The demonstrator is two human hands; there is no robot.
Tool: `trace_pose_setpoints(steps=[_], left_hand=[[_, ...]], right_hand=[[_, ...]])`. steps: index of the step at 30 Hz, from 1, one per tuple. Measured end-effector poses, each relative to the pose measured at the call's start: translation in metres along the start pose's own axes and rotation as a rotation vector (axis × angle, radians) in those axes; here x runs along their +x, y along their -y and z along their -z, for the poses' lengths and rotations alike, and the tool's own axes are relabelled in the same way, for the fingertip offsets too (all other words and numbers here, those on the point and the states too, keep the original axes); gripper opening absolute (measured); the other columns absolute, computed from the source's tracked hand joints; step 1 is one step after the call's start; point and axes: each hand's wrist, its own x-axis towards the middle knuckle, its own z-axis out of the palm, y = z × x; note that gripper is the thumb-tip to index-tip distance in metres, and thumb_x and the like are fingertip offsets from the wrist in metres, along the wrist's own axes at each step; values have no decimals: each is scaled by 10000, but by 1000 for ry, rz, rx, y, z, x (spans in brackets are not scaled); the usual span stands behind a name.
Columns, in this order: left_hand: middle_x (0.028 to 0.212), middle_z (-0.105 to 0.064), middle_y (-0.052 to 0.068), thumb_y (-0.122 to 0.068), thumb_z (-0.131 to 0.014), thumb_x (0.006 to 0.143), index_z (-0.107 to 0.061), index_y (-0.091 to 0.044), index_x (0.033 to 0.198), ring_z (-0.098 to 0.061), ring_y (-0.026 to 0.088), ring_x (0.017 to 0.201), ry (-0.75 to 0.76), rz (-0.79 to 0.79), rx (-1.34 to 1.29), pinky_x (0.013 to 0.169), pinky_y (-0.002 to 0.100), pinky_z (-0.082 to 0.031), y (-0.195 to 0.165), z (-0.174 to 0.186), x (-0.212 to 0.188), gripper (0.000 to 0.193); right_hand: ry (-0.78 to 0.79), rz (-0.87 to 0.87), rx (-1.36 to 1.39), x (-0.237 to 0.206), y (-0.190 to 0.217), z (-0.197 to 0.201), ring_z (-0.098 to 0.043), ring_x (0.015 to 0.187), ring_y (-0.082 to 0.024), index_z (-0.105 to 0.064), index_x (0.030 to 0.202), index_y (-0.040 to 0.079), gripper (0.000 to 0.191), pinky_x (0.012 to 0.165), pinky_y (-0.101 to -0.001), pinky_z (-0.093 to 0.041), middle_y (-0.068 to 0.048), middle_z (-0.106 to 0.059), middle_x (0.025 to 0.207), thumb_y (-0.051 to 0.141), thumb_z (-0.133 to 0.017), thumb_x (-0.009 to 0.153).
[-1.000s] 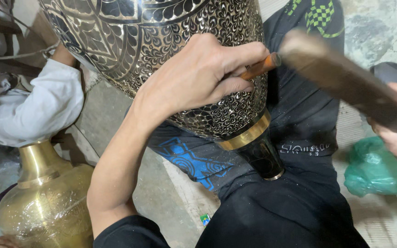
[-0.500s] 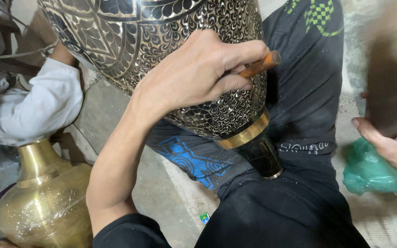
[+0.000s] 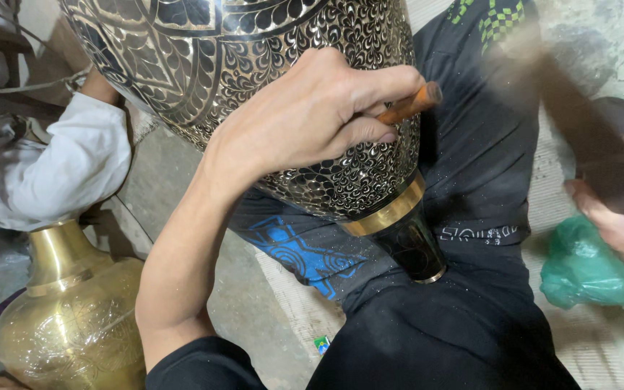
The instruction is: The person sits on the floor holding a large engraved brass vase between their legs and taps a small punch against its surface with a wooden mallet to work the decorative pattern. They then handle and rub a small dark stone against the vase, and resume tapping the punch with the mallet.
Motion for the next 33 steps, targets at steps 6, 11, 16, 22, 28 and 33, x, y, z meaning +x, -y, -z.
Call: trace_pose_setpoints(steps=[6,11,16,22,28,33], left_hand=[[771,-646,111,-159,-778,1012,-564,-66,1194,-682,341,736,-13,-17,2,639,434,-473,-1,1,0,296],[749,-643,105,-150,-769,1014,-562,-67,1185,-684,324,710,-11,12,-18,621,427,-475,-3,2,1,281],[757,-618,111,-148,-783,988,-565,-70,1185,-677,341,730,-60,38,-4,626,428,-470,-10,7,4,304],[758,-583,118,-142,-816,943,-555,-52,1143,-647,358,691,-161,125,-11,604,414,-469,-17,5,-2,341],[784,-564,107,-169,-841,983,-533,-52,1064,-649,350,738,-139,120,19,629,403,-462,-12,2,-6,340],[773,-560,101,-157,-841,972,-523,-50,1046,-654,334,722,-136,99,31,624,406,-453,-11,0,-6,343]], right_hand=[[-11,-12,8,5,12,3,-630,858,-138,-588,1299,-28,411,802,-276,-513,-87,-646,952,128,-704,936],[2,-13,27,7,9,5,-626,837,-136,-583,1304,-25,410,786,-277,-509,-81,-641,925,119,-698,937],[15,-5,10,12,-3,5,-622,815,-134,-578,1309,-22,410,769,-278,-505,-76,-636,897,111,-691,938],[39,6,52,23,-9,12,-617,789,-131,-572,1315,-19,410,750,-279,-500,-70,-630,863,101,-684,939],[56,23,46,32,-7,15,-612,763,-129,-566,1321,-16,410,730,-280,-495,-63,-625,830,90,-676,940],[55,47,67,39,-11,16,-608,741,-127,-561,1326,-14,411,714,-281,-490,-58,-620,802,82,-670,941]])
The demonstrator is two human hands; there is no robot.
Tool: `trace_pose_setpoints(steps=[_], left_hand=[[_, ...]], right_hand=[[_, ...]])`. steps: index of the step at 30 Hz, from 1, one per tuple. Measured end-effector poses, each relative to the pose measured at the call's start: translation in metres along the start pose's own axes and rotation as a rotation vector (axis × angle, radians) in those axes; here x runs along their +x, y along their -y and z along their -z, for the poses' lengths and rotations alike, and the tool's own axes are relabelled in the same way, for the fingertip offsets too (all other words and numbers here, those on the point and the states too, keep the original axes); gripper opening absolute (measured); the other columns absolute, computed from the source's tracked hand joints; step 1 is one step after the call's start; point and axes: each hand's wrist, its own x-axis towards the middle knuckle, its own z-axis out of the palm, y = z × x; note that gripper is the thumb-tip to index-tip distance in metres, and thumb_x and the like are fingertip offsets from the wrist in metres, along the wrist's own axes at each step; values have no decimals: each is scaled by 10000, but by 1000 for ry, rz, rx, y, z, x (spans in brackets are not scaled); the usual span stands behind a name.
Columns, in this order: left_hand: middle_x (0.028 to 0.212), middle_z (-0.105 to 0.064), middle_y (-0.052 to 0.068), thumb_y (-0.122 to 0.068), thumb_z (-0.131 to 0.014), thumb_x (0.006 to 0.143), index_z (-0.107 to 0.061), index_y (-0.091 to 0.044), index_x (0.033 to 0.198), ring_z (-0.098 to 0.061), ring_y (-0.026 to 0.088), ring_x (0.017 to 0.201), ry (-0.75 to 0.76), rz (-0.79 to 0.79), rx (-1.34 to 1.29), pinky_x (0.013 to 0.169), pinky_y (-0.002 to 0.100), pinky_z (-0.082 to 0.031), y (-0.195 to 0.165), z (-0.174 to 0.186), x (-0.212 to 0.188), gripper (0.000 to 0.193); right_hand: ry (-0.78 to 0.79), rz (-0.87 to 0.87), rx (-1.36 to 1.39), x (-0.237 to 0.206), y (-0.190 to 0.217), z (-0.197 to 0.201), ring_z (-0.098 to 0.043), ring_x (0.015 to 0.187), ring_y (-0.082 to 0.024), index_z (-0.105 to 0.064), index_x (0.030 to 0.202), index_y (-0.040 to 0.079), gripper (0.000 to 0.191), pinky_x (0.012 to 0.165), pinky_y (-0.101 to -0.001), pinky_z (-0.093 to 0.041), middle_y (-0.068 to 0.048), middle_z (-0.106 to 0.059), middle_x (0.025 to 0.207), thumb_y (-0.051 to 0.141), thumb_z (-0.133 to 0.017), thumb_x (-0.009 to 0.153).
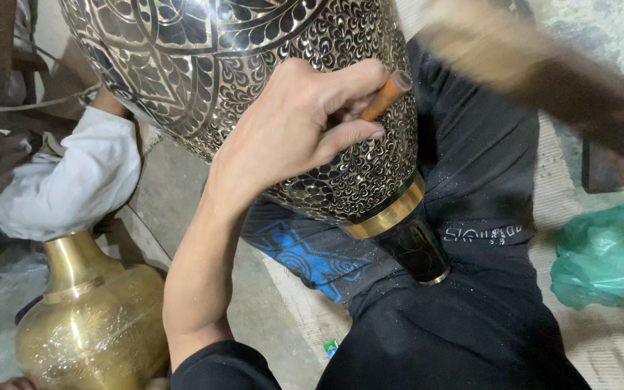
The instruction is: The person sits on the floor holding a large engraved brass vase between their legs and taps a small punch against its surface with a wooden mallet to work the decorative pattern. They then handle and rub a small dark stone against the vase, and resume tapping the punch with the mallet.
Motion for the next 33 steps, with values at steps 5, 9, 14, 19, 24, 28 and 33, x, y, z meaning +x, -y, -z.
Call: trace_pose_setpoints(steps=[5,9,14,19,24,28,33], left_hand=[[749,-559,97,-154,-845,972,-549,-52,1066,-646,319,693,-25,49,17,612,396,-450,-4,-1,-2,327],[820,-637,45,-96,-794,1014,-589,-73,1256,-684,185,680,-190,165,-37,645,318,-505,-17,-7,-16,318],[843,-679,14,-113,-817,1017,-598,-110,1273,-717,95,687,-349,231,-68,651,229,-558,-19,-24,-30,337],[810,-652,25,-108,-830,1011,-625,-104,1229,-672,103,662,-321,200,-14,639,240,-534,-15,-23,-34,300],[811,-667,14,-110,-828,1007,-621,-110,1284,-684,85,655,-347,226,-21,627,231,-536,-16,-23,-32,345],[831,-672,17,-109,-829,998,-630,-107,1277,-693,87,651,-361,225,-40,618,229,-543,-15,-25,-32,343],[799,-684,21,-145,-860,989,-641,-117,1213,-719,103,674,-355,223,32,628,232,-551,-14,-23,-34,314]], right_hand=[[68,8,13,6,10,4,-604,719,-125,-556,1331,-11,412,698,-282,-486,-53,-615,774,73,-663,942],[173,69,-8,18,37,8,-648,681,-117,-588,1127,35,240,663,-253,-499,-63,-612,779,31,-700,915],[34,157,-229,38,84,-9,-681,830,-282,-588,1288,-46,484,743,-360,-528,-182,-660,923,-67,-711,820],[18,252,-422,57,126,-12,-703,1006,-352,-555,1392,-41,636,865,-407,-558,-250,-690,1088,-93,-725,782],[-4,388,-237,75,137,1,-643,1191,-368,-484,1445,-46,729,1025,-414,-523,-273,-625,1280,-153,-642,741],[73,362,-293,73,143,4,-640,1198,-347,-468,1480,-11,747,1035,-403,-515,-245,-618,1290,-143,-625,762],[116,366,-307,77,170,11,-637,1206,-321,-449,1525,32,771,1047,-390,-504,-209,-610,1303,-130,-603,787]])
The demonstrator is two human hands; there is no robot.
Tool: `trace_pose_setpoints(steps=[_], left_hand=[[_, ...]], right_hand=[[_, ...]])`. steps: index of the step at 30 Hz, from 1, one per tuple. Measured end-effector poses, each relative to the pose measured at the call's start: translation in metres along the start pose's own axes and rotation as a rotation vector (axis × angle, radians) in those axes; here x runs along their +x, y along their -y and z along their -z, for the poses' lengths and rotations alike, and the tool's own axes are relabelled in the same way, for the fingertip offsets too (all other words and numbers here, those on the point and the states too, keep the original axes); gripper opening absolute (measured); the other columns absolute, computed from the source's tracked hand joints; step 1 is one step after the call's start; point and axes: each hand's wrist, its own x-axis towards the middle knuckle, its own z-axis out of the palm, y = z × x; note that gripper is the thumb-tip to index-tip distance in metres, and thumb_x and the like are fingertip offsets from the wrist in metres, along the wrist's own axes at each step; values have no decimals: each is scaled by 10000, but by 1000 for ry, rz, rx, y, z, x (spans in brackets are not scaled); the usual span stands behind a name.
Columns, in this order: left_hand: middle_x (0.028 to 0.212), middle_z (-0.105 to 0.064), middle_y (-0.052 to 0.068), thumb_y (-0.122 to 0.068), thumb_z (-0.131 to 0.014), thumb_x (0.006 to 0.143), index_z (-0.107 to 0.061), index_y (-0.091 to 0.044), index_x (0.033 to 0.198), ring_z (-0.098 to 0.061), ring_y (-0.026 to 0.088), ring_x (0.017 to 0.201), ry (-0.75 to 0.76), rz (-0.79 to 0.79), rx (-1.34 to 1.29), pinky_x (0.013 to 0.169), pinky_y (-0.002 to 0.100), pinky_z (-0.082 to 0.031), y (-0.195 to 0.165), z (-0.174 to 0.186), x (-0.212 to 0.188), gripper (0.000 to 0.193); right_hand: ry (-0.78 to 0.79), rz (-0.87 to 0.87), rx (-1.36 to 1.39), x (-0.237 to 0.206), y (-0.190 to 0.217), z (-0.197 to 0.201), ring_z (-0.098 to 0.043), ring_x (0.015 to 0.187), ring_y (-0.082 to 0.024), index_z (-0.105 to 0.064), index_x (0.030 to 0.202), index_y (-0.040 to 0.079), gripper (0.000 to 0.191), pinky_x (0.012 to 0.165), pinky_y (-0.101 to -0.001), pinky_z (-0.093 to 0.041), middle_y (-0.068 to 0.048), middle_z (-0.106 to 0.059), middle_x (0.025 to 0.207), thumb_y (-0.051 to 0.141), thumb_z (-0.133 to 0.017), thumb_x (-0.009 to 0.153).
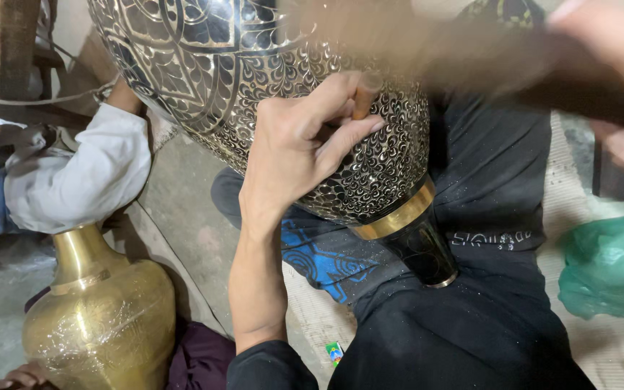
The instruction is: The person sits on the floor holding a large engraved brass vase between their legs and taps a small punch against its surface with a wooden mallet to work the decorative pattern. They then handle and rub a small dark stone against the vase, and resume tapping the punch with the mallet.
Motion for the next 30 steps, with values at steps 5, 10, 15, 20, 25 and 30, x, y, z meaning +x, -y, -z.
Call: trace_pose_setpoints(steps=[5,10,15,20,25,30], left_hand=[[776,-675,58,-136,-854,917,-617,-96,1062,-717,159,654,-18,-30,11,599,272,-537,-1,0,4,281],[824,-696,45,-159,-842,965,-663,-82,1185,-750,156,720,5,13,-34,652,280,-561,-1,1,4,294],[810,-689,43,-152,-832,955,-680,-63,1201,-751,167,724,10,20,-23,647,291,-555,1,2,4,303],[846,-691,48,-154,-836,974,-657,-89,1193,-745,173,725,28,-18,-29,658,286,-552,0,4,6,290],[787,-674,70,-128,-835,922,-624,-87,1103,-701,227,671,26,-50,0,612,326,-521,-1,6,8,281],[847,-689,49,-158,-831,989,-621,-108,1183,-714,227,740,43,-67,15,620,307,-521,1,8,8,290]], right_hand=[[106,-73,-39,6,18,7,-634,1214,-295,-429,1569,75,796,1060,-376,-494,-174,-601,1316,-117,-581,812],[12,68,179,7,8,8,-625,1202,-310,-420,1522,44,749,1027,-404,-513,-192,-588,1303,-63,-593,802],[129,-90,-274,13,11,10,-667,957,-288,-490,1550,83,806,853,-404,-548,-173,-675,1081,-157,-644,796],[-79,44,76,26,31,0,-663,985,-233,-460,1534,43,631,892,-370,-553,-159,-660,1116,-147,-621,955],[31,-72,-6,25,22,1,-675,849,-253,-529,1433,22,597,763,-367,-539,-187,-669,1008,-137,-550,858],[-16,-39,57,10,-7,-14,-669,896,-283,-518,1424,20,483,786,-364,-547,-221,-645,1061,-64,-561,950]])
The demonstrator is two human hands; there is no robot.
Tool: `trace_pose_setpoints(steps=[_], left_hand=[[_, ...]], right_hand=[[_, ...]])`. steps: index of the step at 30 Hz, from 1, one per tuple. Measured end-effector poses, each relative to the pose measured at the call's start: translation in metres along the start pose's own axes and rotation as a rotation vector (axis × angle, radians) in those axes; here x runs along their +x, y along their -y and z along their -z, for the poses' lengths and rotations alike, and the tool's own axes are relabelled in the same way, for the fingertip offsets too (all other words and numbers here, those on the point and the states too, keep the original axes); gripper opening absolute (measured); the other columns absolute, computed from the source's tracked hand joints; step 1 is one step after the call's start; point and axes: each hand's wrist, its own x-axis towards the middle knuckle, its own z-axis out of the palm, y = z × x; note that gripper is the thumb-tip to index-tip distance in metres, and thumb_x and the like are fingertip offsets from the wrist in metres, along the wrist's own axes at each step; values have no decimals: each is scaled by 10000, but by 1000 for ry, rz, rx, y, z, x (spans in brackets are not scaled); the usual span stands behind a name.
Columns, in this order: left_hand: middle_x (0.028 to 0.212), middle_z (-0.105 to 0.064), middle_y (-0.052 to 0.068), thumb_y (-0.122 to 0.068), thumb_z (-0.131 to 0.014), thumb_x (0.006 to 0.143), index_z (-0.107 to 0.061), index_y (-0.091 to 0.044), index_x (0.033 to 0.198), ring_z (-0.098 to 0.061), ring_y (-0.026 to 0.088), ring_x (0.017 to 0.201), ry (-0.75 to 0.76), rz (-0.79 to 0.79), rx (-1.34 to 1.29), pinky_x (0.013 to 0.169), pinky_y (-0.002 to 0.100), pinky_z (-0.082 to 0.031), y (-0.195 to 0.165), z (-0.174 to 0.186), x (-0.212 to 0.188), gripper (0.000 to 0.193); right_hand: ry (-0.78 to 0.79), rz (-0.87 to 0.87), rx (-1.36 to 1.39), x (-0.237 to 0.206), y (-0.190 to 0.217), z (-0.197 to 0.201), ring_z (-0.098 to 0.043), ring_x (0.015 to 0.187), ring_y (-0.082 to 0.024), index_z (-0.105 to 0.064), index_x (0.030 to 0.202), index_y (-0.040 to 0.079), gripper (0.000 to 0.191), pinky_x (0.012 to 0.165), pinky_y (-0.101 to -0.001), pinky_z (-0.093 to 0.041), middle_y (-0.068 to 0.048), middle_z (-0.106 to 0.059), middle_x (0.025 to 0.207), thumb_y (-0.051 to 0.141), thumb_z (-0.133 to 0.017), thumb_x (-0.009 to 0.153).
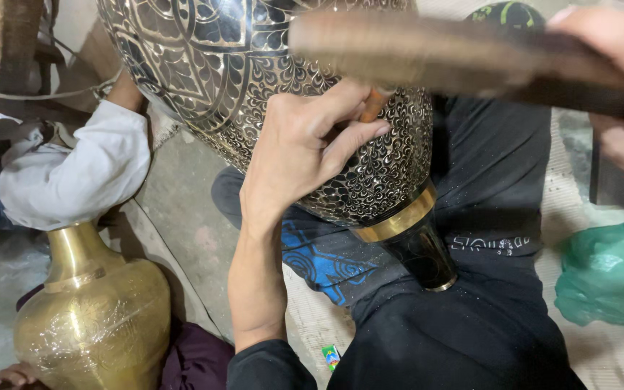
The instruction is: The person sits on the floor holding a large engraved brass vase between their legs and taps a small punch against its surface with a wooden mallet to work the decorative pattern. They then handle and rub a small dark stone against the vase, and resume tapping the punch with the mallet.
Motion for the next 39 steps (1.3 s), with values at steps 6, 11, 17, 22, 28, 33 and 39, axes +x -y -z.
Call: trace_pose_setpoints(steps=[6,11,17,22,28,33,39], left_hand=[[819,-671,57,-159,-814,995,-629,-103,1228,-694,235,711,11,23,-21,654,335,-511,1,0,-1,303],[806,-663,62,-162,-802,1018,-617,-110,1220,-677,225,656,25,14,-40,615,322,-498,2,2,0,279],[832,-667,70,-168,-796,1015,-608,-119,1258,-664,242,663,14,23,-51,617,335,-488,3,2,-1,311],[845,-679,58,-144,-785,1027,-611,-112,1268,-676,228,698,-1,14,-55,655,331,-509,3,3,-3,299],[807,-643,9,-68,-792,1022,-623,-92,1247,-649,76,666,-244,131,-63,634,212,-537,-12,-14,-14,283],[835,-641,1,-51,-791,1024,-611,-66,1204,-633,42,687,-266,183,-92,651,182,-530,-12,-20,-22,255],[854,-651,13,-42,-788,1020,-606,-67,1179,-628,68,686,-250,165,-72,666,192,-522,-13,-16,-17,243]], right_hand=[[-15,75,-46,-9,-10,11,-676,1027,-298,-460,1481,-4,652,869,-379,-554,-235,-634,1203,-144,-588,858],[-41,157,-33,7,19,19,-679,1075,-325,-435,1491,-10,713,897,-401,-552,-253,-629,1247,-187,-600,820],[-55,163,44,15,31,21,-676,1102,-325,-398,1529,13,712,890,-376,-568,-265,-618,1295,-169,-553,858],[-10,190,-56,11,6,24,-688,999,-306,-406,1517,24,736,812,-357,-564,-258,-634,1247,-184,-535,823],[-87,185,-70,11,7,14,-670,887,-306,-435,1484,3,689,770,-365,-541,-237,-637,1143,-201,-540,834],[-23,154,-349,20,19,16,-669,849,-328,-488,1487,9,744,749,-383,-544,-232,-641,1104,-208,-581,782],[-10,223,-157,23,19,25,-679,882,-320,-490,1469,-6,693,766,-380,-555,-239,-649,1127,-184,-591,806]])
